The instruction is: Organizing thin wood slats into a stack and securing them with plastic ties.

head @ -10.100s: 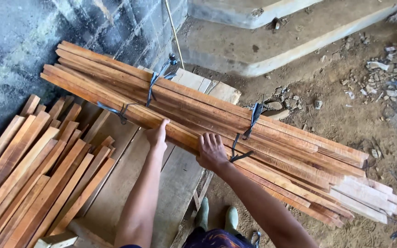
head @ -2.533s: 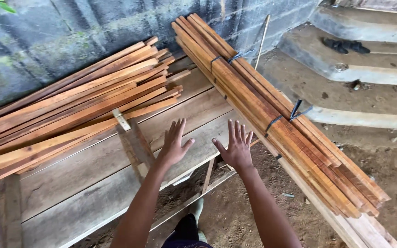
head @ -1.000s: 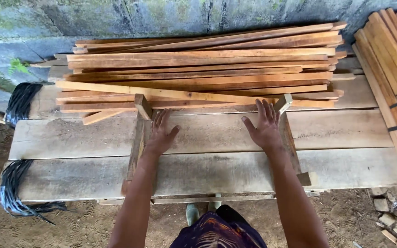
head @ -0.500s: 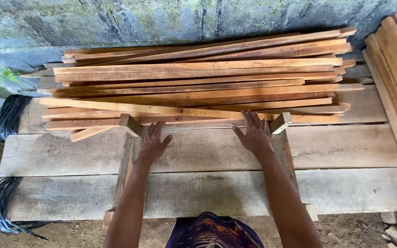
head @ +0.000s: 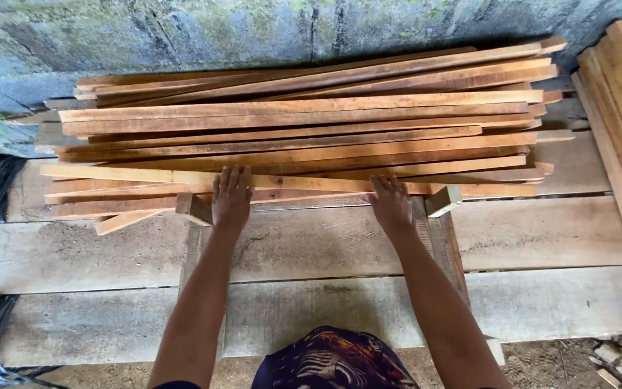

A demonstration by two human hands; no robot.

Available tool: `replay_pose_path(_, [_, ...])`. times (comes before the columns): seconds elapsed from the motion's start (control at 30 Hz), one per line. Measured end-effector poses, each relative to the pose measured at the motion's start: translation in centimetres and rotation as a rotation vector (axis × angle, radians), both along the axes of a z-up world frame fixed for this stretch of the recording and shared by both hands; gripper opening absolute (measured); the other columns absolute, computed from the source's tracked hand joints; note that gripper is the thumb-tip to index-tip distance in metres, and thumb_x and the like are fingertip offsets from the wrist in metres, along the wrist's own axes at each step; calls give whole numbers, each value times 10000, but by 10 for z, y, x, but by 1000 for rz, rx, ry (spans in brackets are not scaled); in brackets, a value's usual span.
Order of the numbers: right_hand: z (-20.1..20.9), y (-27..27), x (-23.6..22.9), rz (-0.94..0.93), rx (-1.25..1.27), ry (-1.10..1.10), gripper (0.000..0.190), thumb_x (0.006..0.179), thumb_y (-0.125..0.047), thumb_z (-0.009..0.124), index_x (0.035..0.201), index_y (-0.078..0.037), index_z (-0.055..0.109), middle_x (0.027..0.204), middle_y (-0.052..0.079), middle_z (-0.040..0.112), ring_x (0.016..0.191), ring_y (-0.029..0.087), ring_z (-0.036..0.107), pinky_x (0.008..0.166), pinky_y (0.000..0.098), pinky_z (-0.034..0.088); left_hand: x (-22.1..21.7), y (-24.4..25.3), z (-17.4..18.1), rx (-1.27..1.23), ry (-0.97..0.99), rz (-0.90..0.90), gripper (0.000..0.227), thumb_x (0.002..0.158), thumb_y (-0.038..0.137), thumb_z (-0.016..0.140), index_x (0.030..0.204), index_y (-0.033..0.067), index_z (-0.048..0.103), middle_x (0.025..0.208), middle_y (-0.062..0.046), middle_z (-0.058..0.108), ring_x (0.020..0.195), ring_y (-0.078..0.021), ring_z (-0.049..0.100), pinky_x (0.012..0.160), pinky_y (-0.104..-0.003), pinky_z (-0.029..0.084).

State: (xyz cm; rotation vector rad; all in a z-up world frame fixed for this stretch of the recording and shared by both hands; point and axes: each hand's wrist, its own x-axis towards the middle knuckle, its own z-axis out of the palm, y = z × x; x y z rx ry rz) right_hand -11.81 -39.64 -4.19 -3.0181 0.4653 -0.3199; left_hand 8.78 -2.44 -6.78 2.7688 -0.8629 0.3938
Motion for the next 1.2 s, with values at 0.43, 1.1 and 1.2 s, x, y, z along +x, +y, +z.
replay_pose_path(0.43, [15, -16, 2, 54, -254, -55, 426, 806, -390, 822, 1203, -296, 700, 1071, -72, 756, 1048, 199, 740, 1110, 490, 433, 22, 2, 9, 170, 2, 42, 529, 883, 326, 769, 1357, 368, 536, 1295, 68, 533, 1358, -169, 441, 1185, -716, 210])
replay_pose_path(1.1, [88, -43, 3, 142, -373, -475, 347, 721, -199, 861, 1034, -210, 713, 995, 13, 627, 968, 234, 657, 1026, 432, 502, -20, 2, 139, 90, -162, 72, 327, 872, 283, 843, 1095, 201, 619, 1189, -52, 572, 1204, -246, 532, 1053, -433, 389])
replay_pose_path(1.2, [119, -21, -13, 118, -377, -405, 311, 767, -219, 824, 1048, -233, 694, 878, -14, 623, 868, 209, 665, 939, 400, 495, -16, 8, 126, 54, -256, -15, 453, 737, 277, 891, 1071, 222, 590, 897, 17, 642, 941, -173, 654, 1059, -396, 407])
